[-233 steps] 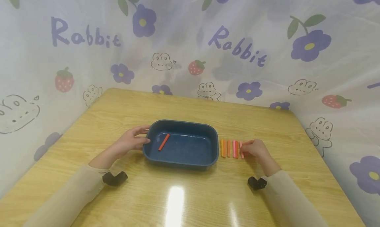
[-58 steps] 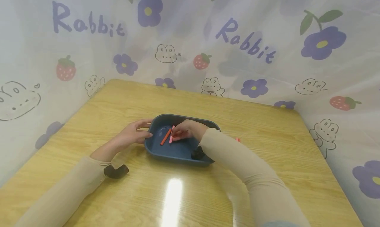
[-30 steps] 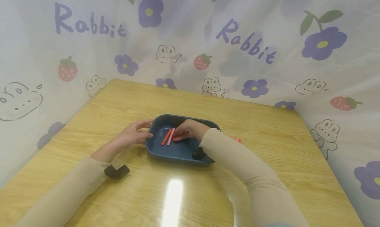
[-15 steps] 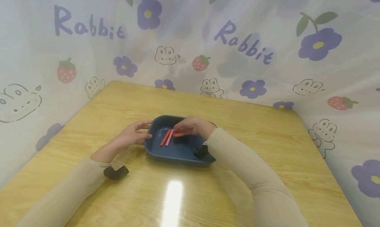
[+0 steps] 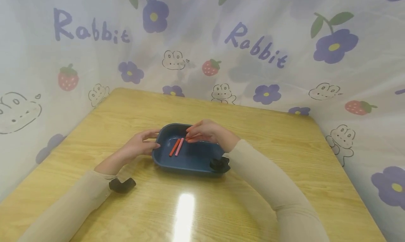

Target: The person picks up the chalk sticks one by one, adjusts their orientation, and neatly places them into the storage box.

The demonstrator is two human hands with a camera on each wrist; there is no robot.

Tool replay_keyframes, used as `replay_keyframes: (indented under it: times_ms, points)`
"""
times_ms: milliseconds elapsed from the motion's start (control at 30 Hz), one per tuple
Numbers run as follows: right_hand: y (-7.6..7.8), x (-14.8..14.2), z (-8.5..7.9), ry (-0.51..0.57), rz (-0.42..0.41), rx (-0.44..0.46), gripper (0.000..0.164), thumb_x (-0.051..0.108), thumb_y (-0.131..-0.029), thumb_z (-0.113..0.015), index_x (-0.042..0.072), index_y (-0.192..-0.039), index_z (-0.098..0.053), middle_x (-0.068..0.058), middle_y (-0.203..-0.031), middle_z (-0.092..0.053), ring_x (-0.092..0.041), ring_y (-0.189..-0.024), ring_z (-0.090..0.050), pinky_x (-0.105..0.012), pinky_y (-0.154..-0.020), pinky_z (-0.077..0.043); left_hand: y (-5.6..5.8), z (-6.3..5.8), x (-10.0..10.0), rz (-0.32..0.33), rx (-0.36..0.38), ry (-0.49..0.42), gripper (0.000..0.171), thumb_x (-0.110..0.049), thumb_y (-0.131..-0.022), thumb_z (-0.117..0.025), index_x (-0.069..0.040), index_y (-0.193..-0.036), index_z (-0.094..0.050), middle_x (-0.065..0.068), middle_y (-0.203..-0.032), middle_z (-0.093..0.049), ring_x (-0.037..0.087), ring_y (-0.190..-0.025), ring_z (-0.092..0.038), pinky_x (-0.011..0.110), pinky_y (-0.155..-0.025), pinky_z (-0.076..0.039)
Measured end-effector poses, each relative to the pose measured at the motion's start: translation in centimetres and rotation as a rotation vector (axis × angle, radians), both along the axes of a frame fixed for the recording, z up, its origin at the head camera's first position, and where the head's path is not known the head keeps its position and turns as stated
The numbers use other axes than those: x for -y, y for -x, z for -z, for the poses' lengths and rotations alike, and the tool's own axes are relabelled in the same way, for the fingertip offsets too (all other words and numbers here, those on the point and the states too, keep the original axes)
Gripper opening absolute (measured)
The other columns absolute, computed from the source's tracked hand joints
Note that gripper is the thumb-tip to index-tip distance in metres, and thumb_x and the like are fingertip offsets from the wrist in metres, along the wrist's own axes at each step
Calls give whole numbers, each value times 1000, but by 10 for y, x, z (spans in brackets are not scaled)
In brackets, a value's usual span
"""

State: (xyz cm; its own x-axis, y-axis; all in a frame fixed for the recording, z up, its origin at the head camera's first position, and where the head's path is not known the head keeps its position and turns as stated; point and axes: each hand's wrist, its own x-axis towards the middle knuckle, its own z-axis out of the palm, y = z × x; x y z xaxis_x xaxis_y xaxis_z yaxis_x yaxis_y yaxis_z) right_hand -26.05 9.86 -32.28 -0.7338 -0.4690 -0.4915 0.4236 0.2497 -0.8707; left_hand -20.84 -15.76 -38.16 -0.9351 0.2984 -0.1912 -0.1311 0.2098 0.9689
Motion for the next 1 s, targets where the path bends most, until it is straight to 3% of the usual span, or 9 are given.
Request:
replay_keyframes:
  times_ms: [233,400,567,733,1000]
  points:
    - [-10,-15,-6,39,-10,-45,41,-7,-92,-50,-16,-131,-39,-27,-109,-60,-19,-82,-66,-46,-98,-39,0,1,0,-4,8,-2,63,-4,-88,-60,-8,-144,-32,21,-138,-37,31,-105,-57,38,-76,-55]
    - [-19,-30,-7,54,5,-77,39,-7,-92,-50,-17,-128,-41,-16,-96,-65,-19,-83,-66,-40,-91,-47,-1,-1,-1,1,3,-8,63,-5,-88,-60,-7,-144,-32,22,-138,-36,33,-107,-55,38,-76,-55]
    - [-26,-46,-7,92,24,-82,41,-7,-92,-49,-18,-130,-37,-15,-96,-65,-19,-83,-66,-34,-84,-52,0,0,-1,-2,9,-4,63,-4,-88,-60,-7,-144,-32,22,-137,-37,35,-106,-56,38,-75,-55]
    - [-32,-65,-10,150,59,-106,42,-8,-92,-49,-19,-130,-36,-13,-94,-65,-19,-84,-66,-36,-86,-50,1,2,-1,-2,6,-7,63,-3,-88,-59,-6,-144,-31,23,-137,-36,35,-106,-57,38,-75,-55]
    - [-41,-97,-13,185,85,-147,23,-6,-92,-49,-9,-115,-51,-11,-91,-66,-19,-85,-66,-32,-83,-52,1,4,0,0,10,-16,62,-3,-89,-58,-6,-144,-31,23,-138,-36,37,-109,-54,38,-76,-55]
